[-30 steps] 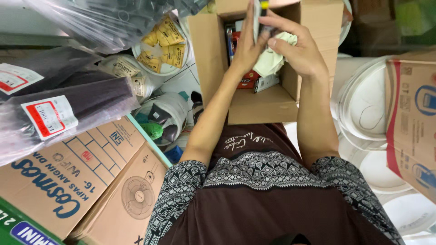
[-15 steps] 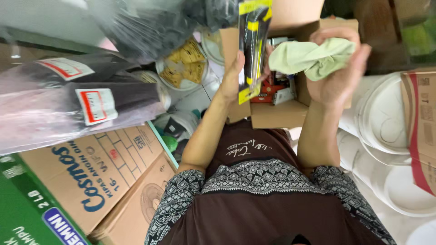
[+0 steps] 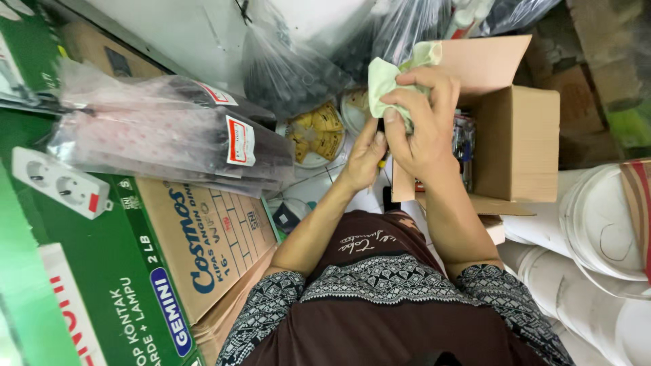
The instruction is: The person wipes packaged and unpackaged tools, such as cutters, with a cloth while sitting in a storage area.
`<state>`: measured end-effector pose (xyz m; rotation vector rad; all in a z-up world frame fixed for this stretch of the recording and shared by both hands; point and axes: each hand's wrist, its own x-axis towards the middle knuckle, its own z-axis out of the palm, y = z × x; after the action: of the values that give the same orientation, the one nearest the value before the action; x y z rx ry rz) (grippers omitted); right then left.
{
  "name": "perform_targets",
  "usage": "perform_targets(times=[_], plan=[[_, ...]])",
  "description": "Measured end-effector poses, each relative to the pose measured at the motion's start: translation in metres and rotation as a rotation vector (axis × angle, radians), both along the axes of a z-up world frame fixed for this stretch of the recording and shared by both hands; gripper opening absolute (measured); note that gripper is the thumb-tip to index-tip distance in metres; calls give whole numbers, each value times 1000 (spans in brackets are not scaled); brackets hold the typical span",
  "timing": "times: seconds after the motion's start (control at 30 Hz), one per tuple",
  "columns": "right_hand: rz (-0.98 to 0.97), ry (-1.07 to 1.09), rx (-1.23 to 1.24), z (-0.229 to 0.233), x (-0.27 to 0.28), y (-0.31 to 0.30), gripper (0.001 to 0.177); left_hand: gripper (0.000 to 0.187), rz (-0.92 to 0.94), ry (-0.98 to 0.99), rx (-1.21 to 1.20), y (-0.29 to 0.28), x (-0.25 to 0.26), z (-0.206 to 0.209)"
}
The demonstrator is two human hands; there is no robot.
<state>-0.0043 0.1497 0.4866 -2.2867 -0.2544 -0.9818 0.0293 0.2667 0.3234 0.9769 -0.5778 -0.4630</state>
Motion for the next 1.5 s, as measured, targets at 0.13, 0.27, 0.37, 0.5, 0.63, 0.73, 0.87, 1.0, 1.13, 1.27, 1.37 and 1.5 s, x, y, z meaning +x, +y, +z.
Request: perform_targets(times=[0.13, 0.27, 0.37, 0.5, 0.63, 0.73, 0.87, 1.0, 1.13, 1.27, 1.37, 1.5], plan=[[-13, -7, 146, -13, 8, 2, 14, 74, 128, -177, 74, 1, -1, 18], [20, 7, 393, -26, 16, -8, 14, 79, 175, -315, 122, 1, 3, 32], [101, 148, 791, -46, 23, -22, 23, 77, 263, -438, 157, -2, 5, 41], [241, 248, 1312, -75, 31, -38, 26, 76, 265, -479, 234, -2, 11, 52], [234, 208, 1319, -85, 35, -42, 18, 71, 298, -498, 261, -5, 9, 52], [100, 141, 986, -84, 30, -35, 18, 67, 383, -440, 239, -16, 7, 43], [26, 108, 521, -69, 17, -20, 13, 61, 518, -300, 100, -23, 6, 33], [137, 172, 339, -50, 3, -9, 19, 64, 410, 40, -160, -17, 12, 47], [201, 222, 208, -46, -11, -12, 13, 71, 262, 231, -373, 2, 18, 82], [108, 274, 497, -47, -10, -25, 13, 80, 14, 301, -485, 17, 23, 84], [90, -17, 752, -30, -9, -26, 19, 83, -86, 240, -620, 17, 25, 65], [137, -74, 291, 5, -5, -8, 37, 72, 2, 276, -453, 9, 17, 59]])
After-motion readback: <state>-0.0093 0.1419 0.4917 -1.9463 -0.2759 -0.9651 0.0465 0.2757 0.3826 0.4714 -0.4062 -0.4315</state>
